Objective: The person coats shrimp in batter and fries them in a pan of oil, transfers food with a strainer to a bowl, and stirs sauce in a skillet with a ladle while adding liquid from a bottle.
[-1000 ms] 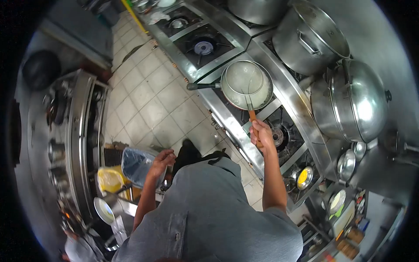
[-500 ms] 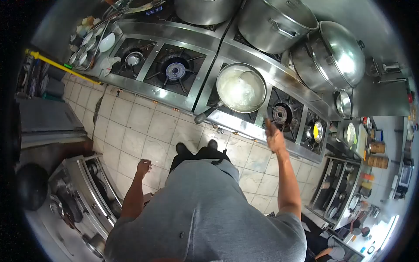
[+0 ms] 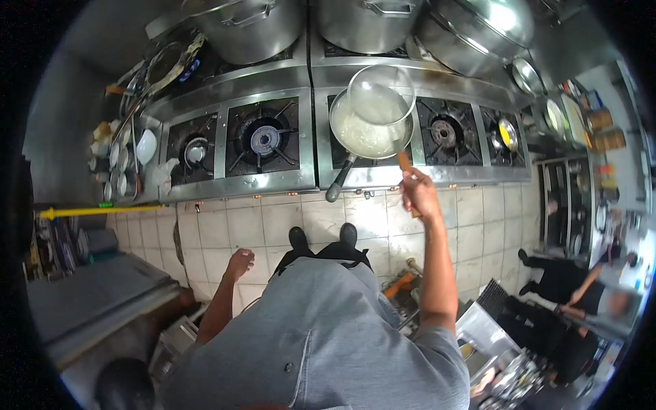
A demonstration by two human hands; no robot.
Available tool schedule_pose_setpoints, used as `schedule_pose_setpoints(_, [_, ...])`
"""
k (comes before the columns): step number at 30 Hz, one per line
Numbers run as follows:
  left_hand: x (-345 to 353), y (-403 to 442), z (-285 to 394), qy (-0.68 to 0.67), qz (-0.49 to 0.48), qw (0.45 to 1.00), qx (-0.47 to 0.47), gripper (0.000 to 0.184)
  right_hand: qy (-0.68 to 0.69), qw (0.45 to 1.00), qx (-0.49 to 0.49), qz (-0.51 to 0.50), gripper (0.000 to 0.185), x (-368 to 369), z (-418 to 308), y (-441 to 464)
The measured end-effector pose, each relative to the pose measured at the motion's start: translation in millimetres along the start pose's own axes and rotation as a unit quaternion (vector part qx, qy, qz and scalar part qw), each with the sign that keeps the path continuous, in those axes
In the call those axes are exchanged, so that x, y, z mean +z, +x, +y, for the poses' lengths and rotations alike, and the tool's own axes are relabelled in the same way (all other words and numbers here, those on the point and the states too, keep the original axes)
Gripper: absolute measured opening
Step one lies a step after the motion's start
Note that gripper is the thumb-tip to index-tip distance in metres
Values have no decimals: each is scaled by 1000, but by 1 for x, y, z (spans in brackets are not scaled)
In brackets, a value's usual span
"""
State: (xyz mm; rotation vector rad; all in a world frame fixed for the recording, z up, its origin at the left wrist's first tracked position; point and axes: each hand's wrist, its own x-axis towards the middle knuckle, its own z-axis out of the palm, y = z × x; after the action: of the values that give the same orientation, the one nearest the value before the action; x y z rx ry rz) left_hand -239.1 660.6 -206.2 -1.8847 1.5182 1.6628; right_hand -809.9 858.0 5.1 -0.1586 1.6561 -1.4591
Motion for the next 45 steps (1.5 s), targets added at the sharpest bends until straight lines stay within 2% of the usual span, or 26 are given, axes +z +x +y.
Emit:
schedule_pose_setpoints(2, [-34,30,11,-44,-5,991,124,31,-187,978,-37,80,22,-1,-12,1])
schedule_pose_setpoints(3, [-50,46,13,-44,-9,985,168,28,-323,928,-130,136,23,-12,3,16])
schedule_pose_setpoints(4, [-59,44,19,-42,-14,984,173,28,-449,846,-219,186,25,-16,19,28])
schedule_pose_setpoints(5, [-71,37,31,-66,2,983,168,27,-499,813,-207,219,34,-7,18,26])
schedule_pose_setpoints(7, [-94,40,31,-81,22,982,168,23,-520,797,-202,231,37,12,33,32])
schedule_pose_setpoints(9, [-115,47,2,-89,-8,985,150,22,-562,760,-233,226,45,3,95,68])
schedule_pose_setpoints(10, [-124,50,-11,-99,-35,986,129,21,-520,799,-210,218,43,25,100,64])
schedule_pose_setpoints(11, [-130,47,-23,-72,-29,992,100,20,-422,880,-78,202,40,45,102,63])
schedule_pose_setpoints(12, [-133,42,-36,-47,-21,996,69,18,-317,926,-63,197,32,43,140,90])
schedule_pose_setpoints(13, [-139,38,-51,-48,-24,996,71,18,-124,983,9,134,22,91,98,52])
schedule_pose_setpoints(15, [-155,31,-84,-51,-47,997,-23,17,-10,996,16,91,15,127,78,41])
schedule_pose_setpoints(19, [-181,33,-122,9,-65,995,-81,18,196,980,16,37,13,134,74,39])
schedule_pose_setpoints(22, [-185,30,-109,7,-19,997,-71,22,166,985,8,45,12,121,48,12])
schedule_pose_setpoints(24, [-184,30,-99,-43,15,999,-14,23,88,993,-23,72,12,102,30,-5])
schedule_pose_setpoints(26, [-177,26,-83,-54,17,998,3,25,-88,986,-30,141,15,64,23,-1])
schedule_pose_setpoints(27, [-171,20,-71,-50,7,998,45,27,-260,936,-133,195,16,38,32,14])
schedule_pose_setpoints(28, [-169,15,-64,-47,-2,995,88,28,-420,844,-232,239,18,14,44,29])
schedule_pose_setpoints(30, [-164,13,-60,-12,-9,994,107,31,-530,774,-251,241,25,-8,40,27])
schedule_pose_setpoints(32, [-160,4,-59,24,-16,992,126,34,-552,769,-202,251,32,-18,42,30])
schedule_pose_setpoints(34, [-162,-16,-54,97,-24,986,136,38,-601,743,-219,196,43,-25,52,31])
schedule_pose_setpoints(35, [-160,-25,-48,103,-19,985,138,38,-613,723,-277,159,46,-29,62,32])
schedule_pose_setpoints(36, [-158,-35,-44,50,-27,993,102,38,-607,727,-277,161,46,-15,59,24])
schedule_pose_setpoints(37, [-159,-41,-42,-3,-36,997,66,39,-488,853,-129,134,39,1,54,15])
schedule_pose_setpoints(38, [-161,-38,-43,2,-36,997,70,39,-344,933,24,100,34,18,48,7])
schedule_pose_setpoints(43, [-166,0,-14,41,-138,989,41,33,-86,995,34,32,23,68,70,19])
schedule_pose_setpoints(45, [-161,20,13,90,-132,984,81,32,63,997,6,33,19,92,79,19])
